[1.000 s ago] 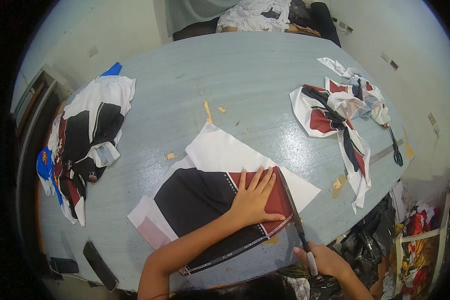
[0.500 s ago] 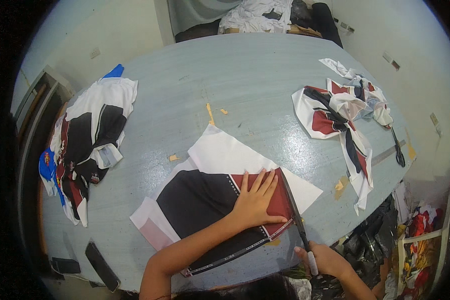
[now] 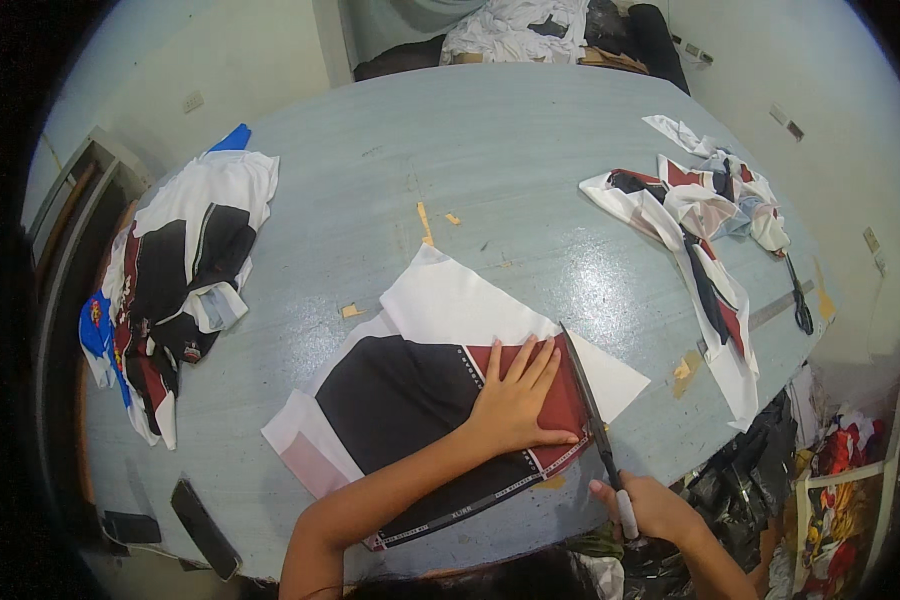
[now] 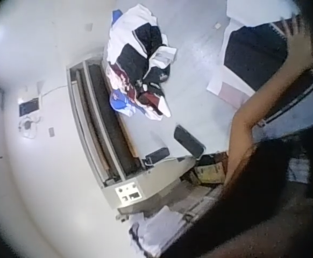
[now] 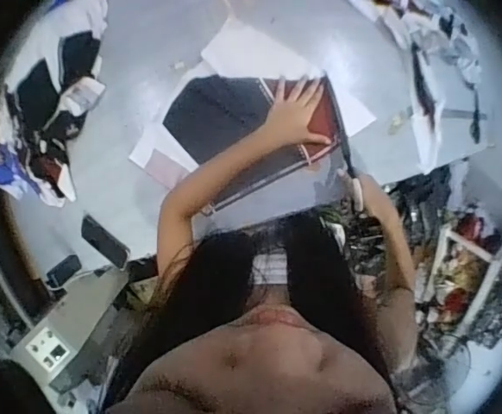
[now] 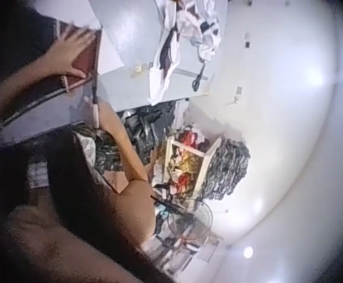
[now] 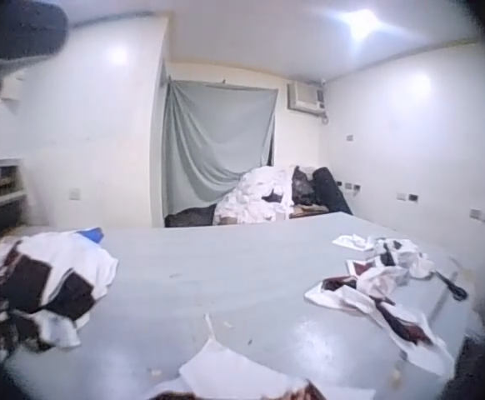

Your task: The recorder is using large scissors to cut out pattern pieces from a sheet of printed fabric on a large work table.

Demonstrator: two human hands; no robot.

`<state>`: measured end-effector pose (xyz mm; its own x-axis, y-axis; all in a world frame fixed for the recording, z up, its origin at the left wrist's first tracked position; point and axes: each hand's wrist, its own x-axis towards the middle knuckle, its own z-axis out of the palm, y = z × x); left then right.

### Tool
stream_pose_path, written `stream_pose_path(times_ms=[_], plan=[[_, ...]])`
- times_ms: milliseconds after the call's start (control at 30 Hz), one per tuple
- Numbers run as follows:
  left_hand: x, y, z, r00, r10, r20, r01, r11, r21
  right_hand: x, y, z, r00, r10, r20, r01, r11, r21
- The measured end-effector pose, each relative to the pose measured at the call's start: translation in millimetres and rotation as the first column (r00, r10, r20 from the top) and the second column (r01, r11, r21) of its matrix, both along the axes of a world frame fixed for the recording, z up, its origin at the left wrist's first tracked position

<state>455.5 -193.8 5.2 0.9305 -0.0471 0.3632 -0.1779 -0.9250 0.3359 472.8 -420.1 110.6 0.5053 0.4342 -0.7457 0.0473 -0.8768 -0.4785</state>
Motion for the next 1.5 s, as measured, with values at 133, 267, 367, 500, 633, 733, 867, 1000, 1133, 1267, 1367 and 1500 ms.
stream_pose_path(times_ms=[133, 267, 367, 500, 633, 733, 867, 1000, 1133, 1267, 1367, 1500], plan=[[0, 1, 2, 1.0, -0.002, -0.018, 0.003, 1.0, 0.009, 0, -3, -5, 1.0, -0.001, 0.018, 0.0, 0.996, 0.087], [0, 1, 2, 0.999, -0.009, -0.037, 0.011, 0.999, 0.046, -1, -6, -6, 0.998, -0.046, 0.043, 0.041, 0.994, 0.106], [1, -1, -1, 0.999, -0.043, -0.025, 0.044, 0.999, 0.026, -2, -31, -17, 0.988, -0.151, 0.04, 0.145, 0.981, 0.131], [-3, 5, 1, 0.991, -0.074, -0.107, 0.081, 0.995, 0.062, 4, -58, -15, 0.955, -0.287, 0.072, 0.277, 0.953, 0.125], [-9, 6, 13, 0.976, -0.02, -0.219, 0.011, 0.999, -0.04, 13, -87, -30, 0.882, -0.47, 0.021, 0.441, 0.842, 0.311], [-24, 6, 27, 0.961, 0.086, -0.263, -0.097, 0.995, -0.026, 7, -103, -44, 0.87, -0.493, 0.03, 0.451, 0.818, 0.357], [-50, 19, 40, 0.908, 0.228, -0.353, -0.26, 0.964, -0.047, -6, -104, -53, 0.835, -0.549, 0.047, 0.474, 0.759, 0.445], [-72, 34, 36, 0.861, 0.311, -0.403, -0.356, 0.934, -0.038, -9, -101, -56, 0.812, -0.583, 0.039, 0.496, 0.724, 0.479], [-89, 35, 26, 0.865, 0.362, -0.348, -0.386, 0.923, 0.001, -12, -97, -63, 0.805, -0.566, 0.175, 0.454, 0.779, 0.433], [-103, 37, 24, 0.879, 0.381, -0.288, -0.387, 0.921, 0.037, -7, -109, -82, 0.796, -0.528, 0.296, 0.414, 0.832, 0.369], [-112, 40, 18, 0.892, 0.39, -0.229, -0.386, 0.92, 0.065, 4, -127, -113, 0.752, -0.426, 0.504, 0.295, 0.9, 0.321], [-114, 40, 9, 0.886, 0.423, -0.192, -0.414, 0.906, 0.084, 0, -117, -109, 0.716, -0.379, 0.586, 0.252, 0.923, 0.29]])
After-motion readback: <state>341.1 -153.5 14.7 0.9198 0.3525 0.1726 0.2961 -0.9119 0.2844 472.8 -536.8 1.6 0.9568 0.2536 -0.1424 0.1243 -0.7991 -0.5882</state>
